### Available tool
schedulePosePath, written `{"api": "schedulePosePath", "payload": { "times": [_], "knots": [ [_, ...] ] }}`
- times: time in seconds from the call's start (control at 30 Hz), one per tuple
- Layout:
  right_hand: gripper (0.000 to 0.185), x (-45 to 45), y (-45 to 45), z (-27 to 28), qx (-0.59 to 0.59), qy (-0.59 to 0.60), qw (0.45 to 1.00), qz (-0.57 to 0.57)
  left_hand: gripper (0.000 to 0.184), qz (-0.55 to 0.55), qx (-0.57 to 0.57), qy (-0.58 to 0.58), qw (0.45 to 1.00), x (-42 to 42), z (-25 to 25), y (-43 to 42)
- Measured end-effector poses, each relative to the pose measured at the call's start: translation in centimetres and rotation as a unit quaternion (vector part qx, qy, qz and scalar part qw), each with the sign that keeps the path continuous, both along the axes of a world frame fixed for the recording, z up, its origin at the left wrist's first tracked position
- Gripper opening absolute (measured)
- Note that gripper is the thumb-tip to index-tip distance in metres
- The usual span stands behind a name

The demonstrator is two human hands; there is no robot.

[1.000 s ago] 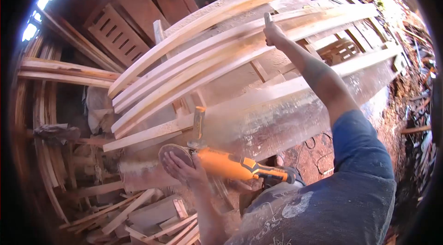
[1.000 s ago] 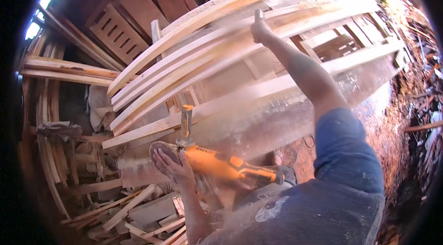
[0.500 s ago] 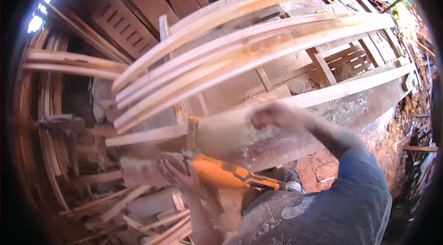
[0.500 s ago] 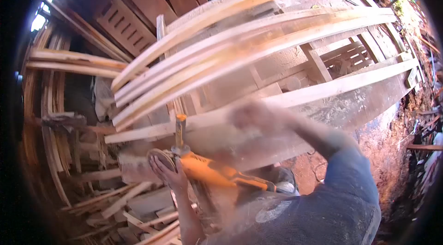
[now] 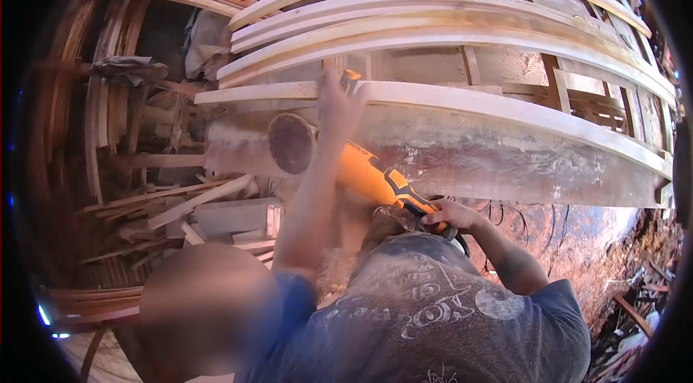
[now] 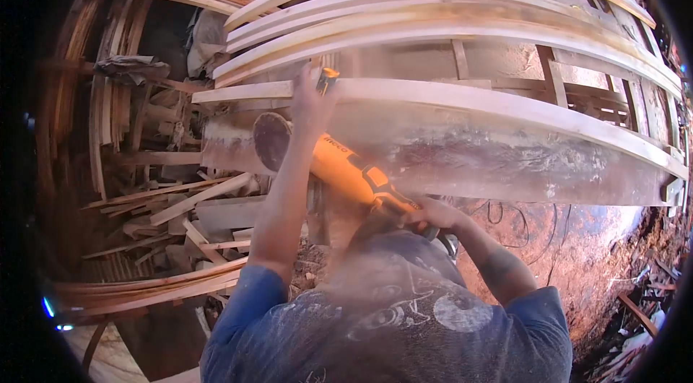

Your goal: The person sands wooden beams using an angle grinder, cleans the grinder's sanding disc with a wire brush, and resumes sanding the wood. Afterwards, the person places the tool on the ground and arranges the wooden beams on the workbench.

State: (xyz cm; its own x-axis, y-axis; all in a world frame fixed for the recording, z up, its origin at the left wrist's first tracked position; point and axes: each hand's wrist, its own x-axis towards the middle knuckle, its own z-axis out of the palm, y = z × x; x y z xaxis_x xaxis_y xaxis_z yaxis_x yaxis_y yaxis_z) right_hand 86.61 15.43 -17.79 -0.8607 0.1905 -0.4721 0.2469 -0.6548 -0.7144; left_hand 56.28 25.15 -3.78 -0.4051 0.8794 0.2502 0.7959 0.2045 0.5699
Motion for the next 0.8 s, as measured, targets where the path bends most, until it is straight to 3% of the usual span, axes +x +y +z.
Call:
{"api": "schedulePosePath", "payload": {
  "times": [0.13,0.17,0.23,0.27,0.3,0.33,0.4,0.43,0.47,0.53,0.57,0.67,0.73,0.8],
  "knots": [
    [0.047,0.0,0.0,0.9,-0.024,0.001,0.999,-0.028,0.056,0.025,-0.108,0.015,0.994,-2.5,-3.5,1.9],
    [0.042,-0.2,-0.6,-2.2,-0.028,0.031,0.999,-0.025,0.052,0.039,-0.092,0.016,0.995,-2.0,-3.2,1.8],
    [0.037,0.0,-0.6,-0.5,-0.058,0.044,0.997,-0.015,0.041,0.055,-0.105,0.064,0.991,-3.6,-3.8,1.6],
    [0.035,-0.1,-1.0,0.2,-0.072,0.054,0.996,-0.018,0.04,0.052,-0.092,0.109,0.988,-2.9,-1.9,0.2],
    [0.034,-0.2,-1.1,0.1,-0.089,0.061,0.994,-0.022,0.045,0.067,-0.085,0.061,0.992,-3.7,-1.6,-0.8],
    [0.032,-0.3,-1.2,0.0,-0.106,0.069,0.992,-0.025,0.052,0.105,-0.065,0.091,0.988,-4.9,-2.1,-1.6],
    [0.03,-0.4,-1.6,-0.5,-0.163,0.068,0.984,0.005,0.033,0.11,-0.009,-0.041,0.993,-8.4,-3.5,-3.5],
    [0.025,-0.6,-2.2,-0.8,-0.167,0.004,0.985,-0.03,0.042,0.141,-0.025,-0.095,0.985,-7.4,-2.0,-5.1],
    [0.026,-0.6,-2.2,-0.3,-0.211,0.04,0.977,-0.02,0.052,0.17,-0.038,-0.149,0.973,-6.5,-0.5,-6.3],
    [0.026,-0.6,-2.4,1.0,-0.287,0.119,0.95,-0.002,0.047,0.176,0.065,-0.187,0.964,-7.9,-1.9,-8.0],
    [0.033,-1.2,-2.6,1.2,-0.313,0.132,0.94,0.021,0.044,0.201,0.064,-0.195,0.958,-6.2,-0.3,-8.9],
    [0.041,-3.0,-3.8,-2.3,-0.191,0.049,0.978,0.065,0.035,0.166,0.043,-0.285,0.943,-11.4,-2.2,-11.2],
    [0.043,-2.8,-4.9,-2.0,-0.132,0.101,0.986,0.036,0.028,0.158,0.086,-0.364,0.914,-7.0,1.6,-13.1],
    [0.045,-1.7,-6.2,1.4,-0.072,0.096,0.993,0.022,0.028,0.08,0.128,-0.396,0.906,-8.8,0.8,-14.7]
  ]
}}
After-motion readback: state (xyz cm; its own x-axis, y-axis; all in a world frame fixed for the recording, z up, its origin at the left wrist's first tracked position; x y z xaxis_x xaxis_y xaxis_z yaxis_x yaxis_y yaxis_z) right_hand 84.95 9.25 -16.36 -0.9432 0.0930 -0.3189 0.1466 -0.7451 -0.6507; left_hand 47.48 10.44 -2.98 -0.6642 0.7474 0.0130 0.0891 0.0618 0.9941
